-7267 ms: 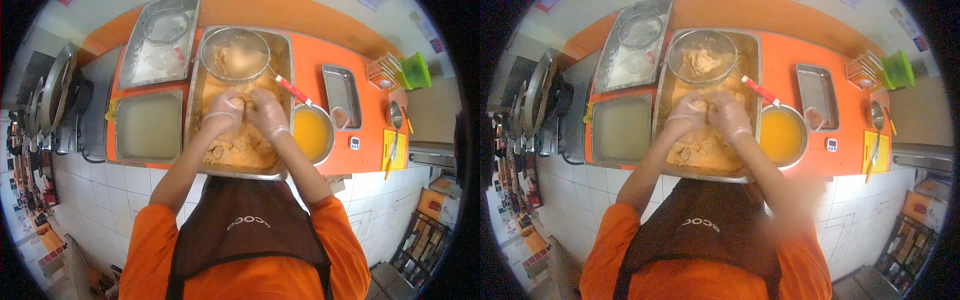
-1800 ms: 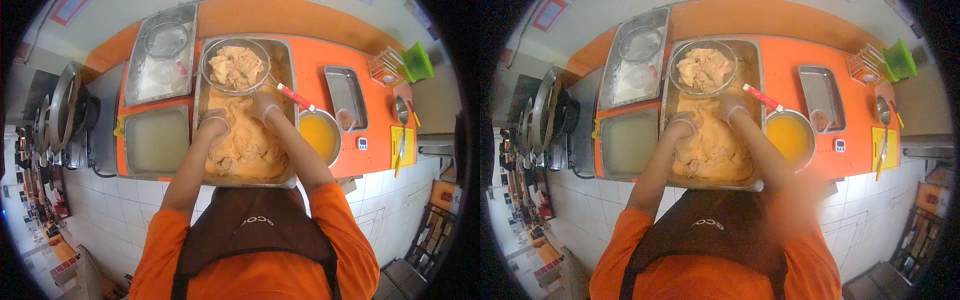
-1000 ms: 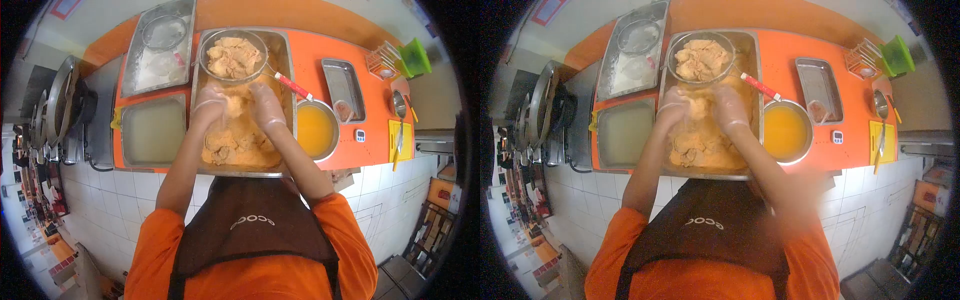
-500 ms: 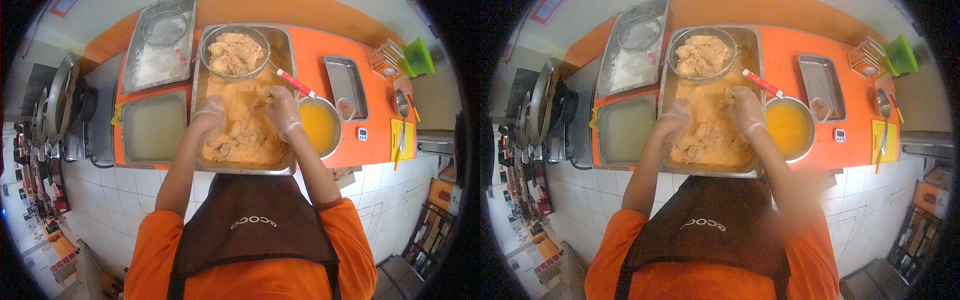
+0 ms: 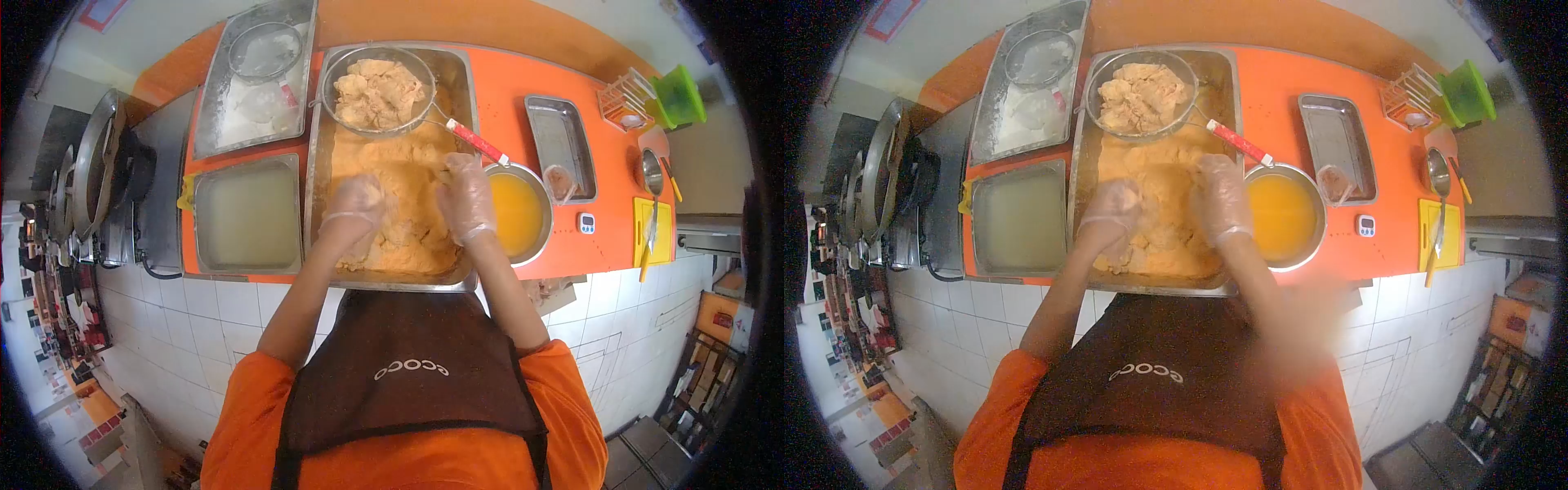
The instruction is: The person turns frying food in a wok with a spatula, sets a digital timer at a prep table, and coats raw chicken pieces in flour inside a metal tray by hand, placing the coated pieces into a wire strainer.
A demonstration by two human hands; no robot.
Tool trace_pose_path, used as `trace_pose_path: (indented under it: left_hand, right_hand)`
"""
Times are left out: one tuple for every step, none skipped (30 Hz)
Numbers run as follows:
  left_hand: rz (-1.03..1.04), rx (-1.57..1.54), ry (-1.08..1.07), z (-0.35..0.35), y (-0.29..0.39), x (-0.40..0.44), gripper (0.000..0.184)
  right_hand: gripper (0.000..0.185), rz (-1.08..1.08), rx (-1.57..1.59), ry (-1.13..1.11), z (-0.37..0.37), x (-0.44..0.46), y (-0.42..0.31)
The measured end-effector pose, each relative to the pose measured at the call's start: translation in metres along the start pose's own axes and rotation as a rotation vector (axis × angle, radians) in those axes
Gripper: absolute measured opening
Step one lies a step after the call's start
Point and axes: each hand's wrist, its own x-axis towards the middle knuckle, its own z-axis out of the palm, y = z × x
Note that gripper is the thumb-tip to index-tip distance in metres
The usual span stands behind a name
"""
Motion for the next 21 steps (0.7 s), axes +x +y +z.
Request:
trace_pose_path:
  left_hand:
    - [0.034,-0.026,0.083,0.001,0.002,0.005,0.032]
    - [0.077,-0.023,0.073,0.001,0.005,0.011,0.03]
    - [0.12,-0.018,0.062,0.002,0.008,0.019,0.029]
    - [0.166,-0.014,0.053,0.0,0.012,0.029,0.027]
    - [0.212,-0.005,0.084,-0.01,0.014,0.043,0.028]
    - [0.257,0.003,0.112,-0.021,0.018,0.054,0.028]
    - [0.14,-0.224,0.152,-0.041,0.049,0.054,0.031]
    - [0.013,-0.451,0.195,-0.06,0.075,0.051,0.033]
    - [0.177,-0.268,0.286,-0.065,0.075,0.06,0.034]
    - [0.337,-0.081,0.374,-0.07,0.075,0.071,0.036]
    - [0.495,0.109,0.461,-0.074,0.074,0.076,0.037]
    - [0.463,0.103,0.427,-0.077,0.072,0.073,0.036]
    - [0.434,0.096,0.393,-0.08,0.071,0.069,0.036]
    - [0.405,0.088,0.358,-0.081,0.069,0.065,0.036]
    - [0.241,0.012,0.253,-0.08,0.067,0.057,0.032]
    - [0.075,-0.063,0.144,-0.077,0.064,0.046,0.029]
    - [-0.09,-0.135,0.034,-0.074,0.059,0.039,0.026]
    - [-0.113,-0.022,-0.031,-0.067,0.049,0.036,0.026]
    - [-0.133,0.091,-0.094,-0.057,0.032,0.037,0.027]
    - [-0.056,0.235,-0.124,-0.041,0.006,0.046,0.031]
    - [0.017,0.378,-0.157,-0.026,-0.019,0.055,0.036]
  right_hand:
    - [0.005,-0.09,-0.005,-0.01,0.011,0.001,-0.005]
    - [0.004,-0.182,-0.007,-0.02,0.02,0.002,-0.01]
    - [0.007,-0.063,0.009,-0.12,0.022,0.005,-0.019]
    - [0.011,0.054,0.022,-0.218,0.018,0.014,-0.033]
    - [0.016,0.169,0.033,-0.31,0.012,0.025,-0.041]
    - [0.018,0.159,0.133,-0.272,0.009,0.037,-0.042]
    - [0.02,0.149,0.236,-0.236,0.007,0.053,-0.043]
    - [0.021,0.017,0.194,-0.126,-0.002,0.072,-0.052]
    - [0.022,-0.117,0.149,-0.01,-0.01,0.092,-0.056]
    - [0.022,-0.121,0.178,0.065,-0.003,0.103,-0.046]
    - [0.023,-0.128,0.208,0.139,0.009,0.112,-0.031]
    - [0.023,-0.133,0.237,0.213,0.011,0.116,-0.027]
    - [0.024,-0.119,0.275,0.107,0.007,0.114,-0.021]
    - [0.025,-0.103,0.311,0.002,-0.001,0.107,-0.016]
    - [0.025,-0.054,0.24,-0.101,-0.005,0.101,-0.011]
    - [0.026,-0.013,0.163,-0.206,-0.009,0.095,-0.007]
    - [0.026,0.059,-0.017,-0.308,-0.004,0.086,0.004]
    - [0.027,0.13,-0.198,-0.41,0.004,0.079,0.015]
    - [0.027,-0.048,-0.531,-0.641,0.019,0.078,0.026]
    - [0.027,-0.236,-0.866,-0.862,0.038,0.082,0.04]
    - [0.028,-0.434,-1.199,-1.08,0.056,0.082,0.054]
